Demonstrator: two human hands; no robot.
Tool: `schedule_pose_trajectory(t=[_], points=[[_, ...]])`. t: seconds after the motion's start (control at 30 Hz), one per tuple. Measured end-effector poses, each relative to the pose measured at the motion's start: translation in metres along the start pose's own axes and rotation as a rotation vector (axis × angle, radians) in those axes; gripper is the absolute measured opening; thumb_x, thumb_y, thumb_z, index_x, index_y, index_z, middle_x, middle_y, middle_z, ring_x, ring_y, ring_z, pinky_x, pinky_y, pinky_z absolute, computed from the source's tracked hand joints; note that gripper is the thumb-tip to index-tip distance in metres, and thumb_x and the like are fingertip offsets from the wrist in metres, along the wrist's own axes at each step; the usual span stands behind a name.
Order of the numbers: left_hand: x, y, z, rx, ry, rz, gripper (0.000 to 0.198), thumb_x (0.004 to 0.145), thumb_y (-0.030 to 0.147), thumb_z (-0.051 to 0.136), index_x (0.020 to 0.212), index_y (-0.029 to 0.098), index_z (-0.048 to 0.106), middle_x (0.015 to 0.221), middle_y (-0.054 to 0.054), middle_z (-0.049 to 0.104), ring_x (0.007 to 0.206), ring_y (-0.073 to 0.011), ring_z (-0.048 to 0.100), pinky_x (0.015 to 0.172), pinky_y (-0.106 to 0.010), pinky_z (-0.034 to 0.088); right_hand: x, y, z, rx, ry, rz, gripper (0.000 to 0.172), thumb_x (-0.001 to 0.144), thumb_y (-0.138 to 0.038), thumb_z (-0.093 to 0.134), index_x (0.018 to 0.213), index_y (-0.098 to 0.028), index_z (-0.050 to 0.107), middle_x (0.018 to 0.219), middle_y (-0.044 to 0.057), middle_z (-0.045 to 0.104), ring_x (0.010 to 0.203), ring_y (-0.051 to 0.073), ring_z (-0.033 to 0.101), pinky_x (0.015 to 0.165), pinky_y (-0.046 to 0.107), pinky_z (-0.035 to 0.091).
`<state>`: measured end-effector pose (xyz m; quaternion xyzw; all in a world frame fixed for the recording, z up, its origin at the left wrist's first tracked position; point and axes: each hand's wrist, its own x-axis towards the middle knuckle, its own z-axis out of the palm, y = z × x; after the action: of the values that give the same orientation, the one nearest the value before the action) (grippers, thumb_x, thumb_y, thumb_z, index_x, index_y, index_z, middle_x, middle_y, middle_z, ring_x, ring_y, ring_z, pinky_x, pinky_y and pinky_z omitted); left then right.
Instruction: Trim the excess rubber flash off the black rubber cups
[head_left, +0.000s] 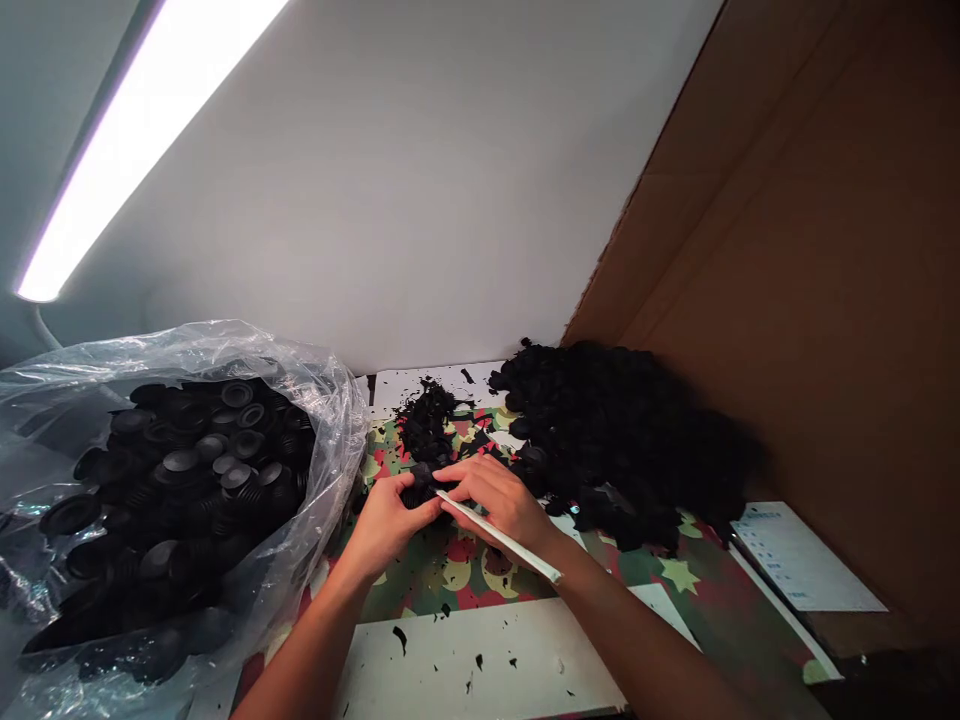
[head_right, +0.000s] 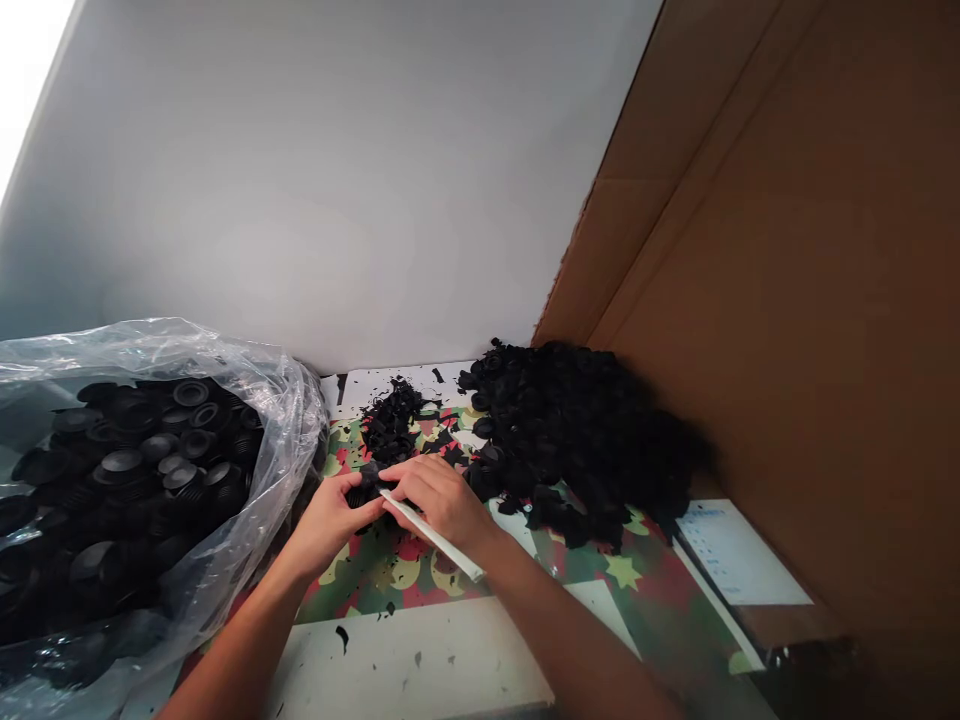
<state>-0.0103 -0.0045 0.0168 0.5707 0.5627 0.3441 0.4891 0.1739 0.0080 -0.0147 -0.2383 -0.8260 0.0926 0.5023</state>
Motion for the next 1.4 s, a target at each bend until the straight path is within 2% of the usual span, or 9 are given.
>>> schedule_pose_trajectory(t=[0.2, 0.37, 0.47, 0.57, 0.67, 0.8, 0.93, 1.07, 1.4], points=[[0.001, -0.006, 0.000, 0.087, -0.022, 0.007, 0.028, 0.068, 0.034, 0.068, 0.082, 0.011, 0.073, 0.066, 0.001, 0.066, 0.063, -0.0162, 0.055, 0.061, -0.026, 0.041, 0.001, 0.004, 0.002, -0.072, -0.011, -0.075, 0.009, 0.096, -0.016, 0.055, 0.091, -0.021, 0.061, 0.102, 0.008, 0.077, 0.091, 0.020, 0.072, 0.079, 0.036, 0.055], [0.004, -0.011, 0.000, 0.234, 0.111, 0.078, 0.024, 0.064, 0.037, 0.068, 0.057, 0.017, 0.057, 0.055, 0.005, 0.053, 0.057, -0.0132, 0.046, 0.054, -0.024, 0.034, 0.002, -0.004, 0.004, -0.195, -0.040, -0.139, 0.014, 0.096, -0.008, 0.050, 0.099, -0.017, 0.060, 0.103, 0.011, 0.077, 0.090, 0.021, 0.071, 0.077, 0.036, 0.053], [0.003, -0.010, 0.001, 0.283, 0.165, 0.127, 0.024, 0.064, 0.037, 0.068, 0.055, 0.018, 0.055, 0.054, 0.005, 0.053, 0.056, -0.0135, 0.047, 0.054, -0.025, 0.035, 0.000, -0.011, 0.010, -0.230, -0.087, -0.102, 0.020, 0.096, -0.005, 0.044, 0.099, -0.017, 0.060, 0.106, 0.011, 0.077, 0.094, 0.021, 0.071, 0.080, 0.036, 0.051], [-0.001, -0.007, 0.002, 0.249, 0.160, 0.153, 0.016, 0.066, 0.033, 0.068, 0.065, 0.017, 0.066, 0.062, 0.001, 0.064, 0.061, -0.0167, 0.056, 0.059, -0.026, 0.042, -0.004, -0.003, 0.014, -0.290, -0.041, 0.032, 0.021, 0.097, -0.006, 0.042, 0.097, -0.018, 0.060, 0.106, 0.012, 0.076, 0.095, 0.022, 0.071, 0.086, 0.039, 0.050], [-0.006, -0.002, 0.000, 0.146, 0.119, 0.191, 0.027, 0.069, 0.033, 0.072, 0.091, 0.018, 0.076, 0.088, -0.004, 0.076, 0.082, -0.0216, 0.067, 0.076, -0.030, 0.051, -0.006, 0.018, 0.005, -0.389, 0.074, 0.309, 0.019, 0.097, -0.011, 0.044, 0.098, -0.018, 0.061, 0.094, 0.012, 0.076, 0.086, 0.023, 0.071, 0.084, 0.041, 0.051], [-0.005, 0.000, -0.004, 0.053, 0.105, 0.146, 0.037, 0.071, 0.035, 0.075, 0.104, 0.019, 0.077, 0.097, -0.006, 0.078, 0.088, -0.0232, 0.070, 0.080, -0.031, 0.053, -0.005, 0.029, -0.015, -0.204, 0.120, 0.514, 0.014, 0.092, -0.017, 0.054, 0.080, -0.023, 0.056, 0.094, 0.008, 0.077, 0.079, 0.022, 0.072, 0.075, 0.037, 0.056], [0.000, -0.006, -0.007, 0.088, 0.115, 0.116, 0.034, 0.070, 0.037, 0.075, 0.096, 0.017, 0.078, 0.090, -0.007, 0.078, 0.083, -0.0252, 0.070, 0.076, -0.033, 0.054, -0.001, 0.009, -0.011, 0.046, 0.060, 0.282, 0.014, 0.092, -0.015, 0.054, 0.082, -0.024, 0.057, 0.115, 0.008, 0.075, 0.097, 0.021, 0.072, 0.086, 0.037, 0.056], [0.002, -0.010, -0.008, 0.168, 0.099, 0.091, 0.026, 0.068, 0.034, 0.070, 0.082, 0.014, 0.077, 0.073, -0.004, 0.075, 0.069, -0.0230, 0.065, 0.064, -0.031, 0.051, 0.000, -0.003, 0.005, -0.019, -0.034, -0.035, 0.015, 0.091, -0.010, 0.053, 0.086, -0.023, 0.057, 0.117, 0.012, 0.074, 0.102, 0.022, 0.071, 0.084, 0.038, 0.055], [0.000, -0.003, -0.004, 0.243, 0.093, 0.094, 0.020, 0.064, 0.031, 0.067, 0.073, 0.015, 0.074, 0.067, -0.002, 0.073, 0.065, -0.0206, 0.063, 0.062, -0.028, 0.047, 0.000, -0.007, 0.006, -0.220, -0.093, -0.129, 0.019, 0.095, -0.006, 0.048, 0.087, -0.020, 0.058, 0.116, 0.011, 0.074, 0.101, 0.021, 0.069, 0.082, 0.038, 0.051]])
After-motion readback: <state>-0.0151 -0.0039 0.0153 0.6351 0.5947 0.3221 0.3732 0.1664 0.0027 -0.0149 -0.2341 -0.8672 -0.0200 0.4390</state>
